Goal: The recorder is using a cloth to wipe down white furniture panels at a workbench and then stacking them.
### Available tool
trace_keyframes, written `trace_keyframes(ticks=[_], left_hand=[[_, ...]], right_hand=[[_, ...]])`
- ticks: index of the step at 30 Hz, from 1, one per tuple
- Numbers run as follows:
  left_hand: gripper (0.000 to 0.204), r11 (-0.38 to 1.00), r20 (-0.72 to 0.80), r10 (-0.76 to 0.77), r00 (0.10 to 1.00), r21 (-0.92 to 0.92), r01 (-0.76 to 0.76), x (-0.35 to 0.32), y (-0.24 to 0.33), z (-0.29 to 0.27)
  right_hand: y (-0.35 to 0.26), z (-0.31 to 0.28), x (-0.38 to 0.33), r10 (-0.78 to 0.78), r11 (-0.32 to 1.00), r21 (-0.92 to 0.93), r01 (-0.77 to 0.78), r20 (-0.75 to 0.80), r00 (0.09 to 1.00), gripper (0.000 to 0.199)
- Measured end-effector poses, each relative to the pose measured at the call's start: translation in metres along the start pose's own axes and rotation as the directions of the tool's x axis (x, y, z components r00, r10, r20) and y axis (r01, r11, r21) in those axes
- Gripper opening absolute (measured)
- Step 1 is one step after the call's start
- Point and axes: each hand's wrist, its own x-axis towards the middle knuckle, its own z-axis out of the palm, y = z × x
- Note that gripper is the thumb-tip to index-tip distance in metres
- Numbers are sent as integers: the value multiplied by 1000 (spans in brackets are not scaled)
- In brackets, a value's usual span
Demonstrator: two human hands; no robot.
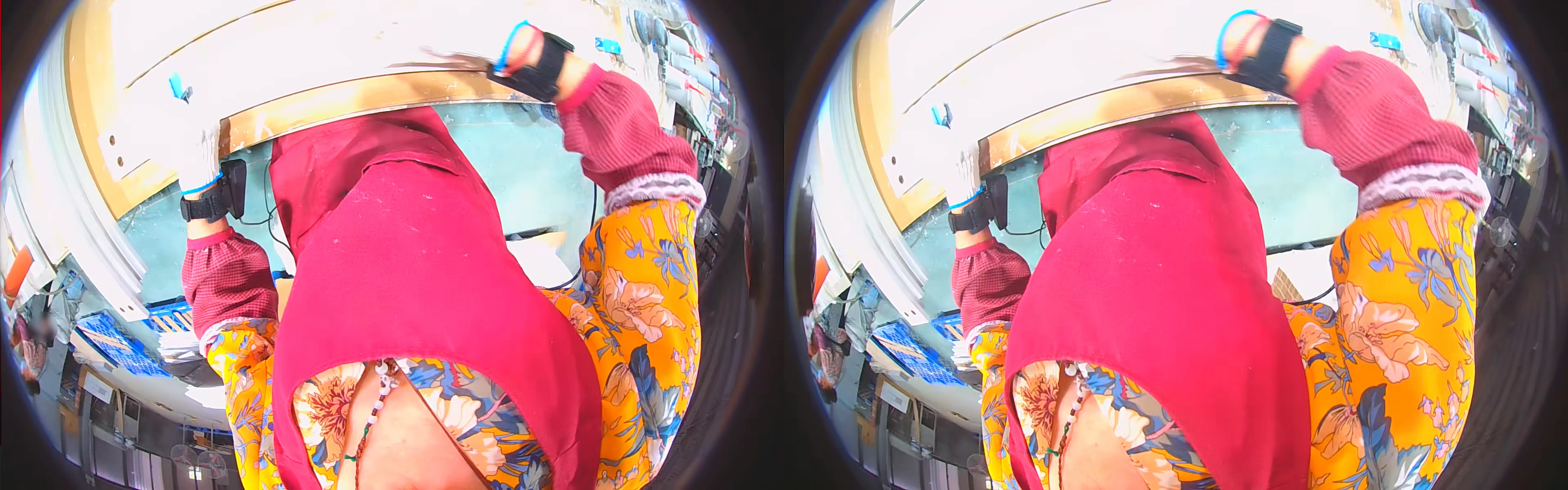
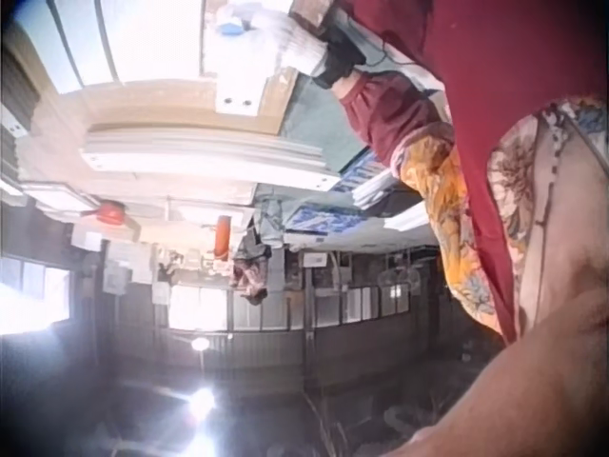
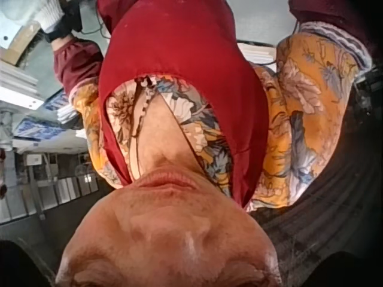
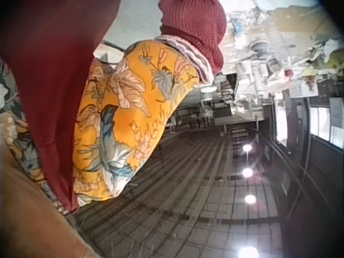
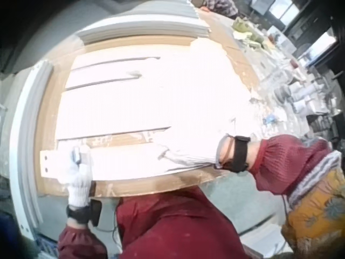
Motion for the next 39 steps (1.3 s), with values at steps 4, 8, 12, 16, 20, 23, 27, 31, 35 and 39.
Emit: trace_keyframes(ticks=[4, 8, 12, 16, 20, 23, 27, 31, 35, 39], left_hand=[[53, 911, 109, -279, 954, -284, 299, -9, 5, 1], [15, 871, 49, -230, 972, -435, 228, -34, 0, 15], [41, 956, 22, -145, 989, -253, 146, -17, 1, 16], [58, 926, 99, -248, 964, -268, 266, 2, 6, -3], [61, 998, 22, -50, 999, 46, 49, 11, 0, -18], [59, 965, 147, 83, 986, 234, -116, 11, 3, -27], [55, 923, 107, 108, 988, 359, -140, 17, 3, -28], [54, 965, 40, 54, 998, 255, -62, -3, -2, -4], [52, 798, 313, -318, 895, -421, 431, 11, 2, -15], [52, 993, 55, -112, 992, -37, 114, 9, 3, -11]], right_hand=[[30, -10, -35, -110, 983, 130, 128, -132, 985, 16], [8, 0, -5, -129, 991, 3, 130, -96, 987, 17], [-8, 18, 16, -83, 996, 1, 84, -115, 990, 17], [3, 6, -8, 77, 986, 153, -70, -39, 996, 16], [15, -14, -33, -13, 993, -122, 7, -42, 999, 16], [16, 11, -12, 42, 770, 619, -158, 199, 979, 15], [-13, 15, 19, -16, 1000, -3, 16, -6, 1000, 16], [6, -4, -12, -41, 994, -104, 46, 48, 998, 16], [20, -22, -34, -164, 984, -83, 156, -101, 981, 17], [-5, -2, -1, -70, 997, 12, 71, -39, 997, 16]])
